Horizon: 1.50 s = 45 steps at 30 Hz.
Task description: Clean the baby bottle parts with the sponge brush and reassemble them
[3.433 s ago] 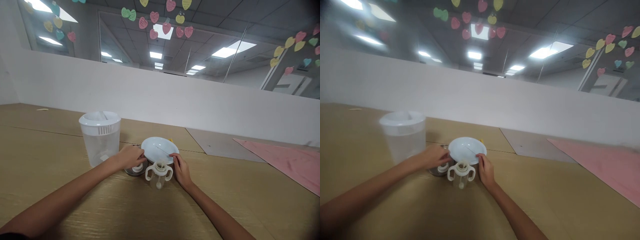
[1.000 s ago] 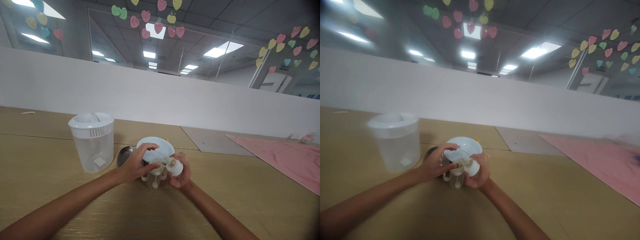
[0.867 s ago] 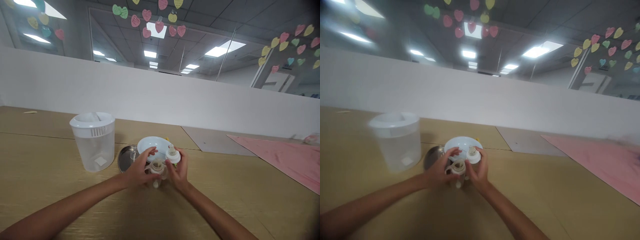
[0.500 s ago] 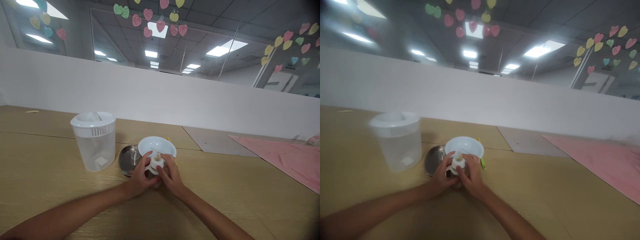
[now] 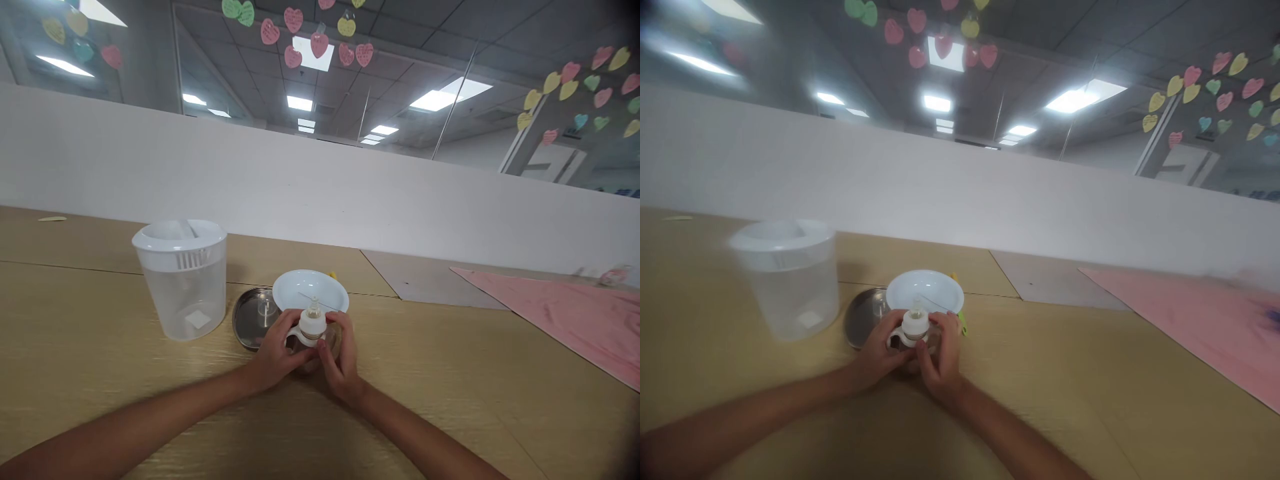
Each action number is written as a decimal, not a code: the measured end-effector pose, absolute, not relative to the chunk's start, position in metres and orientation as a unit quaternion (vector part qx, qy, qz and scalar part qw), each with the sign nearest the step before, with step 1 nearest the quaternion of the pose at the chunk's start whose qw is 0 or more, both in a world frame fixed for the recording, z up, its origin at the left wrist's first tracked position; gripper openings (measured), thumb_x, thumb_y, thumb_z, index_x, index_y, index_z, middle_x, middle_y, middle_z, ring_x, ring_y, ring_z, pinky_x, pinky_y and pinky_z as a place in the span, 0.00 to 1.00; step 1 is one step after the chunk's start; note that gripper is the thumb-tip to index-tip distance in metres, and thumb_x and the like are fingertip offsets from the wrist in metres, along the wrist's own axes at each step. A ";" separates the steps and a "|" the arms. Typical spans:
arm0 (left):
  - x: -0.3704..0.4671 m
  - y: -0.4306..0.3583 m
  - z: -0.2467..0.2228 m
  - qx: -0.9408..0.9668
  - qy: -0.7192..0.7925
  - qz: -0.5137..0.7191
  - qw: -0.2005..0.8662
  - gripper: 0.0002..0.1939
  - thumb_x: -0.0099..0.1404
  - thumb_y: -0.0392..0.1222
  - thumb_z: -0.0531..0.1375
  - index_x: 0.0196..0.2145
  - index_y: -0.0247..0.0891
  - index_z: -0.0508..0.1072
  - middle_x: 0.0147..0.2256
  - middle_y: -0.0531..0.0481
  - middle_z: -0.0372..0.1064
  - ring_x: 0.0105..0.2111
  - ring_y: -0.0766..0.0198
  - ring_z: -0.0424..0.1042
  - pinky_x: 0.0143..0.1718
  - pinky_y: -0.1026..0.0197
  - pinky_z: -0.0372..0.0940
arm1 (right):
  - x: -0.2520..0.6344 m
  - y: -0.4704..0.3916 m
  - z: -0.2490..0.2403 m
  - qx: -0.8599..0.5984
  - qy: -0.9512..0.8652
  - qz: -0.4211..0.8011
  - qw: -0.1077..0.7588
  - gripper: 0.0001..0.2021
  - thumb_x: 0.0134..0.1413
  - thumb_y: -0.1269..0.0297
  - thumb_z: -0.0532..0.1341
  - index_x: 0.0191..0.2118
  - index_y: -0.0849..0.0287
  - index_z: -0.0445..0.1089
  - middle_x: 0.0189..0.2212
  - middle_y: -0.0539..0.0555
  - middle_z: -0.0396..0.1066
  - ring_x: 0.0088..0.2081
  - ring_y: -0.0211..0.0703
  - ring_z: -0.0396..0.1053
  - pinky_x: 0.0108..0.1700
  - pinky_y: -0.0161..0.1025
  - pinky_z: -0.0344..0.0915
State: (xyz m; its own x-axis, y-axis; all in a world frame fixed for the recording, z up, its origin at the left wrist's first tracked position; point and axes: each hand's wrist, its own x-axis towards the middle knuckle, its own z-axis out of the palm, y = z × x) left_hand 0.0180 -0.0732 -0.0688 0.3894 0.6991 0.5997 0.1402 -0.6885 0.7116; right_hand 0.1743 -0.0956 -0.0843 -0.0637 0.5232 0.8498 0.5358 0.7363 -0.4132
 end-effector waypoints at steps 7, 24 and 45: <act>0.018 -0.069 -0.080 0.757 0.280 0.498 0.318 0.32 0.54 0.47 0.63 0.53 0.39 0.54 0.48 0.41 0.62 0.47 0.55 0.65 0.48 0.52 0.62 | 0.175 -0.096 -0.088 -0.345 -0.728 -0.037 0.592 0.12 0.52 0.68 0.54 0.44 0.56 0.57 0.39 0.56 0.61 0.45 0.48 0.60 0.51 0.55 0.55; 0.016 -0.068 -0.075 0.791 0.265 0.492 0.250 0.26 0.55 0.48 0.61 0.49 0.37 0.61 0.45 0.42 0.65 0.45 0.55 0.65 0.47 0.53 0.61 | 0.172 -0.106 -0.073 -0.271 -0.787 -0.122 0.541 0.11 0.46 0.75 0.54 0.38 0.55 0.62 0.34 0.54 0.60 0.39 0.46 0.62 0.47 0.54 0.59; 0.016 -0.070 -0.073 0.766 0.276 0.484 0.321 0.23 0.53 0.45 0.63 0.45 0.37 0.60 0.42 0.46 0.66 0.41 0.58 0.67 0.43 0.56 0.62 | 0.171 -0.092 -0.087 -0.326 -0.656 0.226 0.642 0.07 0.55 0.62 0.56 0.39 0.55 0.59 0.49 0.58 0.63 0.49 0.48 0.63 0.48 0.48 0.62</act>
State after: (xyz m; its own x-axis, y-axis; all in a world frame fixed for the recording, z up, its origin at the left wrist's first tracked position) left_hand 0.0161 -0.0703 -0.0726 0.3799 0.7326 0.5647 0.1118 -0.6424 0.7582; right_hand 0.1709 -0.0923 -0.0872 0.0363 0.7182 0.6949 0.1384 0.6850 -0.7153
